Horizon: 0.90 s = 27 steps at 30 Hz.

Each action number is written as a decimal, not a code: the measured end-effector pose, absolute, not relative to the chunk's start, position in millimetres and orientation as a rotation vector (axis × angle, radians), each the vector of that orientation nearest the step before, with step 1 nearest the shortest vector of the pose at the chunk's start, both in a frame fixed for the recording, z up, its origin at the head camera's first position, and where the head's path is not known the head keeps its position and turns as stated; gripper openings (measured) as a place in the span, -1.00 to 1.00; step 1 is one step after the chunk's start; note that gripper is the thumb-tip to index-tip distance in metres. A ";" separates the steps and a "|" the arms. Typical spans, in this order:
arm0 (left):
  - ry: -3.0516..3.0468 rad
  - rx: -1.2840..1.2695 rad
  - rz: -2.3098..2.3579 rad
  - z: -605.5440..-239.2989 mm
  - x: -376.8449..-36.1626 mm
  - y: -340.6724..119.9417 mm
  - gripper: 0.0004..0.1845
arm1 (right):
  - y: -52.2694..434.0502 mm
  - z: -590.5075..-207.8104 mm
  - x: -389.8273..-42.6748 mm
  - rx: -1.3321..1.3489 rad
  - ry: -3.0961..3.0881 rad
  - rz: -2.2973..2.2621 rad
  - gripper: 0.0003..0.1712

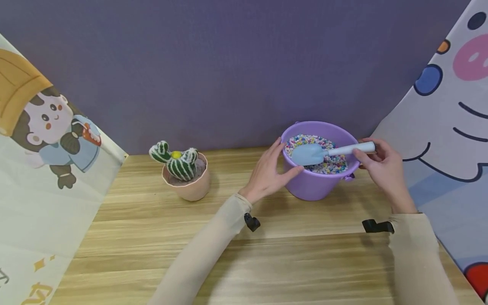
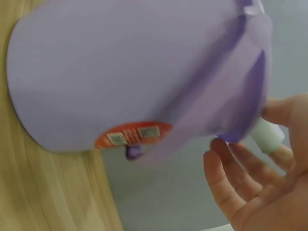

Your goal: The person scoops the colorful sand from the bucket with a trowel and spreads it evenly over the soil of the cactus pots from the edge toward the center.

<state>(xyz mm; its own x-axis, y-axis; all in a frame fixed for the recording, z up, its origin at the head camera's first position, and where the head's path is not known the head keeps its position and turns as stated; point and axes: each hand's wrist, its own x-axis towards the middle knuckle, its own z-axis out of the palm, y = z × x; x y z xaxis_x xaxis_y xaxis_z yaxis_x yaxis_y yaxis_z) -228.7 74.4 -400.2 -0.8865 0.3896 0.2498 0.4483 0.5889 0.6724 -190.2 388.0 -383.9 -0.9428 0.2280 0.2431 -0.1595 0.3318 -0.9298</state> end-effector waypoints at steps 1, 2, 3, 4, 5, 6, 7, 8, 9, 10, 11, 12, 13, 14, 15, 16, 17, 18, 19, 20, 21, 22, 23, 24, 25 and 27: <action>-2.730 -0.719 -1.195 -399.9 -228.4 74.4 0.05 | 389.7 -382.3 -188.9 -0.058 -2.274 1.644 -0.63; -2.727 -0.716 -1.199 -399.4 -228.1 74.4 0.05 | 391.5 -380.6 -187.6 -0.056 -2.282 1.637 -0.63; -2.724 -0.712 -1.203 -399.0 -227.8 74.3 0.05 | 393.3 -378.5 -186.2 -0.059 -2.297 1.620 -0.64; -2.721 -0.709 -1.207 -398.4 -227.5 74.2 0.06 | 395.3 -376.2 -184.7 -0.073 -2.330 1.584 -0.65; -2.718 -0.706 -1.209 -398.1 -227.3 74.1 0.06 | 397.5 -373.8 -182.9 -0.087 -2.360 1.559 -0.66; -2.714 -0.705 -1.211 -397.7 -227.1 74.0 0.06 | 399.6 -371.5 -181.2 -0.100 -2.388 1.547 -0.67; -2.713 -0.702 -1.209 -397.4 -226.9 73.9 0.06 | 401.4 -368.9 -179.8 -0.110 -2.401 1.561 -0.68; -2.712 -0.700 -1.206 -397.2 -226.9 73.9 0.06 | 402.9 -366.8 -178.9 -0.105 -2.385 1.612 -0.69; -2.711 -0.695 -1.208 -397.3 -227.0 73.9 0.06 | 404.2 -364.8 -178.1 -0.097 -2.367 1.654 -0.70; -2.707 -0.693 -1.212 -397.3 -227.0 73.8 0.06 | 405.5 -362.8 -177.4 -0.090 -2.364 1.667 -0.71; -2.703 -0.690 -1.216 -397.5 -227.2 73.6 0.06 | 406.6 -361.0 -176.8 -0.077 -2.353 1.692 -0.71; -2.697 -0.686 -1.222 -397.7 -227.6 73.6 0.05 | 407.7 -359.6 -176.3 -0.061 -2.338 1.718 -0.71; -2.693 -0.682 -1.228 -398.0 -228.0 73.5 0.06 | 408.4 -358.1 -175.6 -0.051 -2.336 1.717 -0.71; -2.688 -0.679 -1.235 -398.5 -228.6 73.4 0.06 | 409.7 -356.9 -174.8 -0.045 -2.335 1.723 -0.72; -2.683 -0.675 -1.240 -399.1 -228.9 73.4 0.05 | 410.8 -355.4 -173.6 -0.040 -2.352 1.696 -0.72; -2.678 -0.674 -1.246 -399.8 -229.2 73.2 0.05 | 411.9 -353.7 -172.5 -0.029 -2.359 1.686 -0.72; -2.675 -0.671 -1.250 -400.6 -229.6 73.0 0.05 | 413.0 -352.7 -171.9 0.003 -2.313 1.748 -0.72; -2.673 -0.669 -1.258 -401.3 -229.8 73.0 0.05 | 414.1 -351.3 -171.2 0.037 -2.269 1.800 -0.72; -2.673 -0.668 -1.262 -401.7 -229.9 72.9 0.04 | 415.3 -349.7 -170.7 0.068 -2.227 1.841 -0.73; -2.673 -0.667 -1.266 -402.2 -229.9 72.9 0.04 | 416.6 -348.0 -170.2 0.104 -2.175 1.897 -0.73; -2.673 -0.666 -1.272 -402.5 -229.9 72.9 0.04 | 417.8 -346.1 -169.9 0.143 -2.121 1.947 -0.73; -2.673 -0.667 -1.279 -402.6 -229.9 72.9 0.04 | 418.9 -344.5 -169.7 0.181 -2.072 1.989 -0.73; -2.674 -0.666 -1.284 -402.6 -229.8 73.1 0.04 | 420.0 -343.1 -169.5 0.216 -2.024 2.028 -0.72; -2.674 -0.665 -1.291 -402.6 -229.6 73.3 0.04 | 421.0 -341.2 -168.7 0.221 -2.024 2.016 -0.70; -2.675 -0.664 -1.294 -402.4 -229.4 73.5 0.04 | 421.8 -339.2 -167.8 0.219 -2.036 1.989 -0.68; -2.676 -0.664 -1.303 -402.2 -228.6 73.7 0.03 | 422.6 -335.9 -165.5 0.218 -2.050 1.949 -0.63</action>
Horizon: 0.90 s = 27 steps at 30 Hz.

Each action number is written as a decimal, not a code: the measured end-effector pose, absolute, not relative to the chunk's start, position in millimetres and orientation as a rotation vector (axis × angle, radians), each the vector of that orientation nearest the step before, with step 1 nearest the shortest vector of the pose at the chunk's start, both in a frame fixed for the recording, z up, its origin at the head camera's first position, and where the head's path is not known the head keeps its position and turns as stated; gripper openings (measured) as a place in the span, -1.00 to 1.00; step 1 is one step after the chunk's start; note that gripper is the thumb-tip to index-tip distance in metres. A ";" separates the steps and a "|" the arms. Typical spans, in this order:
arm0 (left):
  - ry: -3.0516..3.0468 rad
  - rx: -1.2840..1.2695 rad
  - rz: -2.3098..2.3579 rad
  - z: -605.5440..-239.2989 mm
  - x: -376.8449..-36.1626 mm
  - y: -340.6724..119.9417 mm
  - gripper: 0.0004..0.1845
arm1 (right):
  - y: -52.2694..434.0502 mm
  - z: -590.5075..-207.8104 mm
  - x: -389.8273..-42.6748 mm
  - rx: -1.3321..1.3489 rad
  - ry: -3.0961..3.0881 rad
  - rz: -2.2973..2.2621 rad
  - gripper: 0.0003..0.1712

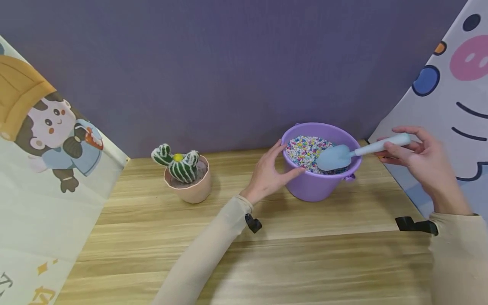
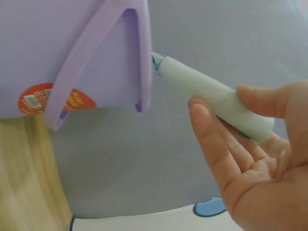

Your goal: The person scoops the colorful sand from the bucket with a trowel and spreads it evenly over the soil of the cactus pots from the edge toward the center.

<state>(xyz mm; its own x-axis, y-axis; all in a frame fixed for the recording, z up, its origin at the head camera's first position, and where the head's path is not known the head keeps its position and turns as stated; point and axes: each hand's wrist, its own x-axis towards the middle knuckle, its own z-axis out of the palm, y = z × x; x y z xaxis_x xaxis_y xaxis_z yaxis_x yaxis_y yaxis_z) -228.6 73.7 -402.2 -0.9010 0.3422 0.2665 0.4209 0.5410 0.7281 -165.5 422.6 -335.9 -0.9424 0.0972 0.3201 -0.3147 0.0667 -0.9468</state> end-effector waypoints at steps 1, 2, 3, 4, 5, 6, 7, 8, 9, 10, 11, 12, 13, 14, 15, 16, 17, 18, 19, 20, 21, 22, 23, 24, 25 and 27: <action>-2.676 -0.662 -1.309 -402.2 -228.4 73.5 0.03 | 422.6 -334.2 -165.0 0.216 -2.070 1.910 -0.60; -2.675 -0.660 -1.314 -402.1 -228.1 73.3 0.03 | 422.6 -332.3 -164.2 0.201 -2.101 1.861 -0.59; -2.676 -0.659 -1.320 -402.6 -227.7 73.5 0.03 | 422.7 -331.1 -163.0 0.179 -2.146 1.793 -0.58; -2.677 -0.659 -1.323 -403.1 -227.6 73.8 0.03 | 422.7 -330.1 -162.2 0.167 -2.176 1.737 -0.58; -2.675 -0.658 -1.327 -403.7 -227.5 74.0 0.03 | 422.5 -329.2 -161.5 0.155 -2.202 1.685 -0.58; -2.673 -0.659 -1.331 -404.1 -227.4 74.1 0.03 | 422.4 -328.4 -161.2 0.139 -2.242 1.611 -0.58; -2.670 -0.658 -1.332 -404.4 -227.4 74.1 0.02 | 422.2 -327.5 -161.2 0.120 -2.275 1.544 -0.58; -2.665 -0.659 -1.334 -404.5 -227.5 74.1 0.02 | 421.8 -326.7 -161.2 0.108 -2.296 1.491 -0.57; -2.661 -0.661 -1.336 -404.6 -227.6 74.0 0.02 | 421.3 -326.0 -161.4 0.096 -2.311 1.449 -0.57; -2.658 -0.663 -1.337 -404.5 -227.7 73.9 0.02 | 420.9 -325.4 -161.7 0.090 -2.320 1.424 -0.57; -2.655 -0.664 -1.340 -404.4 -227.7 73.7 0.02 | 420.5 -324.6 -161.9 0.080 -2.329 1.404 -0.58; -2.653 -0.665 -1.342 -404.3 -227.7 73.4 0.02 | 420.2 -324.1 -162.1 0.072 -2.333 1.398 -0.61; -2.654 -0.663 -1.340 -404.6 -227.6 73.4 0.02 | 419.7 -324.1 -162.2 0.071 -2.325 1.423 -0.63; -2.652 -0.664 -1.344 -405.0 -227.7 73.4 0.01 | 419.3 -324.3 -162.3 0.066 -2.318 1.450 -0.66; -2.649 -0.664 -1.346 -405.4 -227.7 73.4 0.01 | 419.2 -324.4 -162.5 0.060 -2.313 1.482 -0.70; -2.647 -0.664 -1.348 -405.8 -227.8 73.5 0.01 | 419.1 -324.9 -163.0 0.063 -2.290 1.540 -0.73; -2.643 -0.663 -1.351 -406.2 -227.8 73.6 0.01 | 419.3 -325.6 -163.2 0.054 -2.279 1.578 -0.76; -2.639 -0.665 -1.354 -406.5 -227.9 73.7 0.01 | 419.4 -326.6 -163.4 0.052 -2.256 1.627 -0.77; -2.636 -0.667 -1.355 -406.9 -228.0 73.9 0.01 | 419.7 -327.6 -163.5 0.046 -2.236 1.666 -0.79; -2.633 -0.669 -1.360 -407.2 -228.1 74.0 0.01 | 420.0 -328.8 -163.6 0.038 -2.220 1.693 -0.80; -2.629 -0.672 -1.363 -407.5 -228.2 74.0 0.01 | 420.4 -330.1 -163.9 0.035 -2.194 1.730 -0.80; -2.630 -0.672 -1.360 -407.8 -228.2 74.2 0.01 | 420.6 -331.7 -164.2 0.038 -2.169 1.760 -0.81; -2.629 -0.673 -1.361 -408.0 -228.1 74.2 0.01 | 420.5 -333.4 -164.4 0.037 -2.154 1.782 -0.81; -2.629 -0.674 -1.362 -408.2 -228.1 74.2 0.01 | 420.1 -335.0 -164.8 0.038 -2.139 1.817 -0.82; -2.630 -0.672 -1.362 -408.3 -228.1 74.3 0.01 | 419.4 -336.6 -165.1 0.030 -2.155 1.819 -0.82; -2.630 -0.671 -1.359 -408.4 -227.9 74.6 0.01 | 417.1 -339.8 -166.0 0.008 -2.173 1.847 -0.83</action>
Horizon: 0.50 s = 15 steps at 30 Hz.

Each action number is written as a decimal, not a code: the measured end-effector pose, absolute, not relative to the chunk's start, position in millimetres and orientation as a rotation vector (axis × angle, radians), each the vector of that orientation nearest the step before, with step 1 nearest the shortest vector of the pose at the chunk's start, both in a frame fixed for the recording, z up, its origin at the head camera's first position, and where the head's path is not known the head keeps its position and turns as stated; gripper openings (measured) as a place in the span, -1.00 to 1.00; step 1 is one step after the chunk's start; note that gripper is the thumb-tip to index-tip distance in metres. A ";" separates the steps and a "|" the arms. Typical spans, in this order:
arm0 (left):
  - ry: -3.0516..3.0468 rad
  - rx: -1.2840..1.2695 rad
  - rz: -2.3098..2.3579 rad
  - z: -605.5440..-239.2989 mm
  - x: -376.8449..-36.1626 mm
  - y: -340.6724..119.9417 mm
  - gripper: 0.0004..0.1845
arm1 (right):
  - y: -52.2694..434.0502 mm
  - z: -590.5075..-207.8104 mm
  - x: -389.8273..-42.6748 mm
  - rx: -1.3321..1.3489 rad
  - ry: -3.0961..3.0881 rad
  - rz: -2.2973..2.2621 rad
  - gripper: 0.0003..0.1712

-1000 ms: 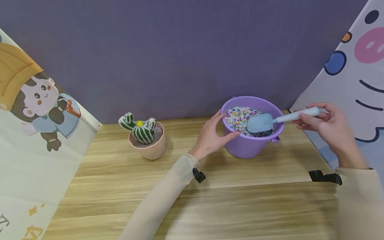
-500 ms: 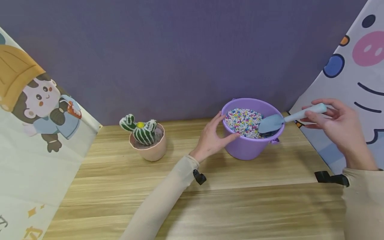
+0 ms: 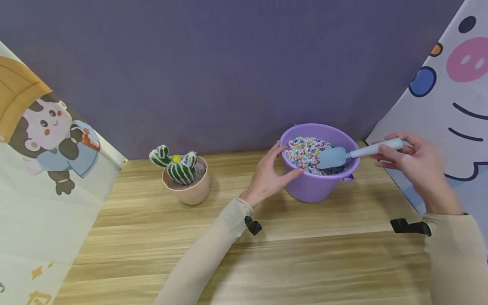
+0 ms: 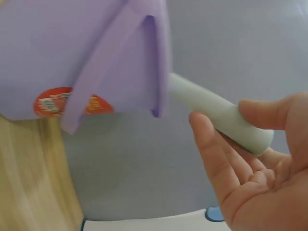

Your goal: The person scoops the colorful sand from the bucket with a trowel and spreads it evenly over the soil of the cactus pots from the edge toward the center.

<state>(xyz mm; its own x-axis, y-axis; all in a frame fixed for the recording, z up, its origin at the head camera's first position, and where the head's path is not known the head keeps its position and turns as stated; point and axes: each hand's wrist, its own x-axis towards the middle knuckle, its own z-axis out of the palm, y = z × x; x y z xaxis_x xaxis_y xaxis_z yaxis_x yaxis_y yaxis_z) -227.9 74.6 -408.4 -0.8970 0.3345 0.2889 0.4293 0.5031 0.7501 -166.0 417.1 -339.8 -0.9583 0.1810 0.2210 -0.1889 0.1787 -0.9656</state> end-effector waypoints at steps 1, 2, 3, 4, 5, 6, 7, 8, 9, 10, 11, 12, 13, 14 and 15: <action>-2.633 -0.671 -1.356 -408.6 -227.7 74.8 0.01 | 415.4 -341.3 -166.5 -0.011 -2.209 1.832 -0.83; -2.634 -0.672 -1.359 -408.7 -227.7 75.1 0.01 | 413.4 -342.7 -166.8 -0.032 -2.254 1.805 -0.83; -2.637 -0.672 -1.360 -408.9 -227.5 75.5 0.02 | 411.2 -343.7 -166.9 -0.055 -2.303 1.754 -0.83; -2.639 -0.673 -1.358 -409.3 -227.6 75.9 0.02 | 408.8 -344.5 -167.1 -0.073 -2.333 1.714 -0.82; -2.641 -0.674 -1.359 -409.6 -227.5 76.1 0.02 | 406.2 -345.0 -167.3 -0.082 -2.350 1.691 -0.81; -2.639 -0.673 -1.367 -409.9 -227.4 76.3 0.02 | 403.8 -345.3 -167.5 -0.080 -2.359 1.691 -0.81; -2.637 -0.669 -1.375 -410.1 -227.4 76.3 0.02 | 401.2 -345.5 -167.7 -0.073 -2.359 1.702 -0.80; -2.633 -0.665 -1.383 -410.3 -227.3 76.3 0.01 | 398.7 -345.6 -168.1 -0.061 -2.355 1.717 -0.80; -2.629 -0.660 -1.387 -410.3 -227.3 76.0 0.01 | 396.3 -345.5 -168.3 -0.046 -2.340 1.756 -0.79; -2.625 -0.657 -1.392 -410.3 -227.3 75.7 0.01 | 394.0 -345.6 -168.6 -0.030 -2.326 1.798 -0.77; -2.623 -0.653 -1.396 -410.2 -227.3 75.4 0.01 | 391.9 -345.7 -168.9 -0.014 -2.306 1.845 -0.76; -2.621 -0.651 -1.399 -410.1 -227.4 75.2 0.01 | 390.1 -345.8 -169.0 -0.004 -2.286 1.888 -0.75; -2.623 -0.652 -1.398 -410.0 -227.5 75.0 0.01 | 388.5 -345.9 -169.0 0.002 -2.276 1.907 -0.73; -2.624 -0.654 -1.397 -410.1 -227.7 75.0 0.01 | 387.2 -346.0 -168.8 0.006 -2.278 1.905 -0.73; -2.627 -0.655 -1.396 -410.3 -227.9 75.1 0.01 | 386.4 -346.1 -168.5 0.007 -2.275 1.912 -0.74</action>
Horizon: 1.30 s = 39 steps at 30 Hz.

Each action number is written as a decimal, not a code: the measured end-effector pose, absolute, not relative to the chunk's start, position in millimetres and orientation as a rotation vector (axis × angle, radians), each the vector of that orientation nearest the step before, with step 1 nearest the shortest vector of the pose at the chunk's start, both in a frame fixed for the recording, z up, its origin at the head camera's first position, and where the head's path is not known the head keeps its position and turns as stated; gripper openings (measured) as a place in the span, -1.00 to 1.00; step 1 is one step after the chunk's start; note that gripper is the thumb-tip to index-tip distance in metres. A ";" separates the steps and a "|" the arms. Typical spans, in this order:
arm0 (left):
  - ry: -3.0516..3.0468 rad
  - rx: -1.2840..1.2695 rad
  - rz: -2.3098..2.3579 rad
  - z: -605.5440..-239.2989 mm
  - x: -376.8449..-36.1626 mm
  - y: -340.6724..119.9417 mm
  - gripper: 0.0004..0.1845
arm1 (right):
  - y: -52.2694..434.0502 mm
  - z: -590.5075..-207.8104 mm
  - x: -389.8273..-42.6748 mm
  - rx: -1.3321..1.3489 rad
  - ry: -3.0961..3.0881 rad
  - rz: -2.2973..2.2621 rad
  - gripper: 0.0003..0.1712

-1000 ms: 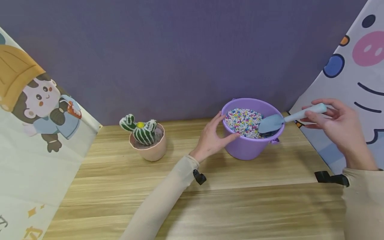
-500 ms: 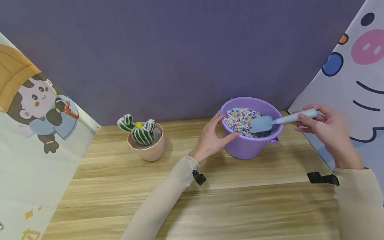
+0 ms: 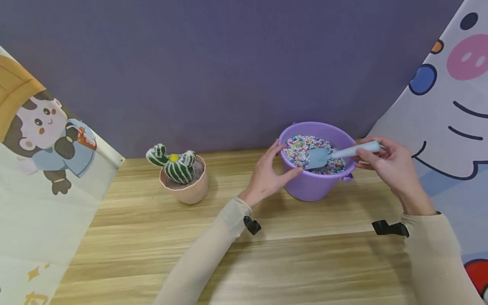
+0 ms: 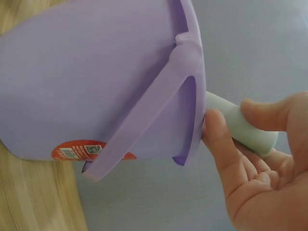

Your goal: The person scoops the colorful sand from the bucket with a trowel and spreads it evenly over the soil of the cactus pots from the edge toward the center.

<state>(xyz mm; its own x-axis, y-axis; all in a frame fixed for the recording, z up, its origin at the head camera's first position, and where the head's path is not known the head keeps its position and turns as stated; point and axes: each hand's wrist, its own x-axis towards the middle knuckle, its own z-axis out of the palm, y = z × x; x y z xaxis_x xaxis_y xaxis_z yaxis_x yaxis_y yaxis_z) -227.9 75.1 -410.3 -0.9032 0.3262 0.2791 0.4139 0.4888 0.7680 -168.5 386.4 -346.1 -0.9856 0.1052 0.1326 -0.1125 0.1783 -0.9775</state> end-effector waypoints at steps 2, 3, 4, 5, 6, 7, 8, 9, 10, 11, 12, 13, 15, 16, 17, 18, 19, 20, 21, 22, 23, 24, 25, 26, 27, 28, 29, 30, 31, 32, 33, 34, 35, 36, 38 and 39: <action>-2.627 -0.660 -1.390 -409.5 -228.0 74.8 0.02 | 385.1 -345.8 -167.7 0.007 -2.266 1.915 -0.74; -2.626 -0.662 -1.387 -409.4 -228.1 74.8 0.01 | 384.9 -345.7 -167.3 0.006 -2.268 1.911 -0.75; -2.625 -0.662 -1.384 -409.5 -228.3 74.8 0.01 | 385.0 -345.6 -166.9 0.004 -2.271 1.909 -0.76; -2.622 -0.663 -1.383 -409.7 -228.5 74.9 0.01 | 385.3 -345.5 -166.6 0.000 -2.275 1.912 -0.76; -2.619 -0.664 -1.381 -410.1 -228.7 74.9 0.00 | 385.6 -345.5 -166.5 -0.006 -2.287 1.903 -0.76; -2.614 -0.665 -1.381 -410.6 -228.8 74.9 0.00 | 386.1 -345.5 -166.5 -0.014 -2.291 1.908 -0.76; -2.611 -0.664 -1.380 -410.9 -228.9 74.9 0.00 | 386.5 -345.4 -166.6 -0.024 -2.305 1.904 -0.76; -2.606 -0.665 -1.381 -411.3 -229.0 75.0 -0.01 | 387.0 -345.2 -166.8 -0.036 -2.319 1.902 -0.75; -2.605 -0.663 -1.381 -411.6 -229.1 74.9 -0.01 | 387.1 -344.7 -167.1 -0.049 -2.340 1.891 -0.73; -2.602 -0.663 -1.382 -411.8 -229.2 74.9 -0.01 | 387.3 -344.4 -167.3 -0.059 -2.356 1.882 -0.72; -2.601 -0.663 -1.381 -412.0 -229.2 75.0 -0.01 | 387.4 -344.1 -167.6 -0.068 -2.371 1.870 -0.71; -2.600 -0.663 -1.383 -412.1 -229.2 75.1 0.00 | 387.5 -343.9 -167.8 -0.075 -2.369 1.882 -0.70; -2.602 -0.663 -1.380 -412.4 -229.5 75.2 0.00 | 387.3 -343.8 -167.8 -0.081 -2.360 1.900 -0.68; -2.604 -0.661 -1.376 -412.6 -229.7 75.4 0.01 | 387.3 -344.1 -167.8 -0.080 -2.347 1.915 -0.69; -2.603 -0.662 -1.375 -412.8 -229.7 75.4 0.01 | 387.3 -344.4 -167.6 -0.078 -2.330 1.933 -0.69; -2.604 -0.662 -1.375 -412.9 -229.6 75.3 0.01 | 387.1 -344.7 -167.6 -0.080 -2.316 1.943 -0.70; -2.605 -0.661 -1.373 -413.0 -229.6 75.3 0.01 | 387.0 -345.0 -167.5 -0.076 -2.299 1.959 -0.70; -2.605 -0.662 -1.370 -413.2 -229.5 75.3 0.01 | 387.0 -345.6 -167.3 -0.072 -2.288 1.966 -0.70; -2.604 -0.662 -1.367 -413.3 -229.3 75.4 0.01 | 387.1 -346.1 -167.2 -0.069 -2.279 1.971 -0.70; -2.603 -0.663 -1.368 -413.2 -229.2 75.5 0.00 | 387.2 -346.7 -167.1 -0.064 -2.264 1.980 -0.70; -2.601 -0.664 -1.368 -413.2 -229.0 75.5 0.00 | 387.2 -347.1 -167.0 -0.058 -2.253 1.987 -0.70; -2.600 -0.665 -1.366 -413.2 -229.0 75.6 0.00 | 387.3 -347.5 -167.0 -0.053 -2.246 1.989 -0.71; -2.600 -0.665 -1.362 -413.3 -229.1 75.6 0.00 | 387.5 -347.9 -167.0 -0.045 -2.235 2.001 -0.71; -2.600 -0.665 -1.360 -413.3 -229.0 75.6 0.00 | 387.6 -348.1 -167.1 -0.043 -2.227 2.007 -0.71; -2.599 -0.665 -1.358 -413.4 -229.1 75.6 -0.01 | 387.6 -348.3 -167.2 -0.041 -2.222 2.010 -0.72; -2.599 -0.664 -1.356 -413.5 -229.1 75.7 -0.01 | 387.7 -348.5 -167.5 -0.037 -2.216 2.015 -0.72; -2.600 -0.663 -1.352 -413.5 -229.1 75.6 -0.01 | 387.7 -348.5 -167.7 -0.037 -2.212 2.021 -0.73; -2.601 -0.663 -1.350 -413.6 -229.1 75.6 -0.01 | 387.8 -348.6 -167.9 -0.037 -2.204 2.030 -0.73; -2.602 -0.662 -1.347 -413.6 -229.1 75.6 -0.01 | 387.8 -348.7 -168.0 -0.035 -2.191 2.046 -0.73; -2.603 -0.663 -1.346 -413.7 -229.0 75.5 0.00 | 388.0 -348.9 -168.1 -0.033 -2.182 2.058 -0.73; -2.605 -0.663 -1.345 -413.8 -229.0 75.4 0.00 | 388.1 -349.0 -168.0 -0.030 -2.175 2.067 -0.74; -2.607 -0.664 -1.345 -413.9 -229.0 75.3 0.00 | 388.2 -349.2 -167.9 -0.028 -2.162 2.082 -0.74; -2.609 -0.665 -1.345 -414.0 -228.9 75.2 0.00 | 388.2 -349.4 -167.6 -0.027 -2.149 2.097 -0.75; -2.611 -0.665 -1.347 -414.1 -228.9 75.2 0.00 | 388.3 -349.6 -167.4 -0.025 -2.141 2.106 -0.75; -2.611 -0.667 -1.350 -414.3 -228.7 75.0 0.00 | 388.3 -349.9 -167.1 -0.025 -2.133 2.110 -0.76; -2.610 -0.667 -1.351 -414.4 -228.7 75.0 0.00 | 388.3 -350.2 -166.9 -0.022 -2.124 2.117 -0.76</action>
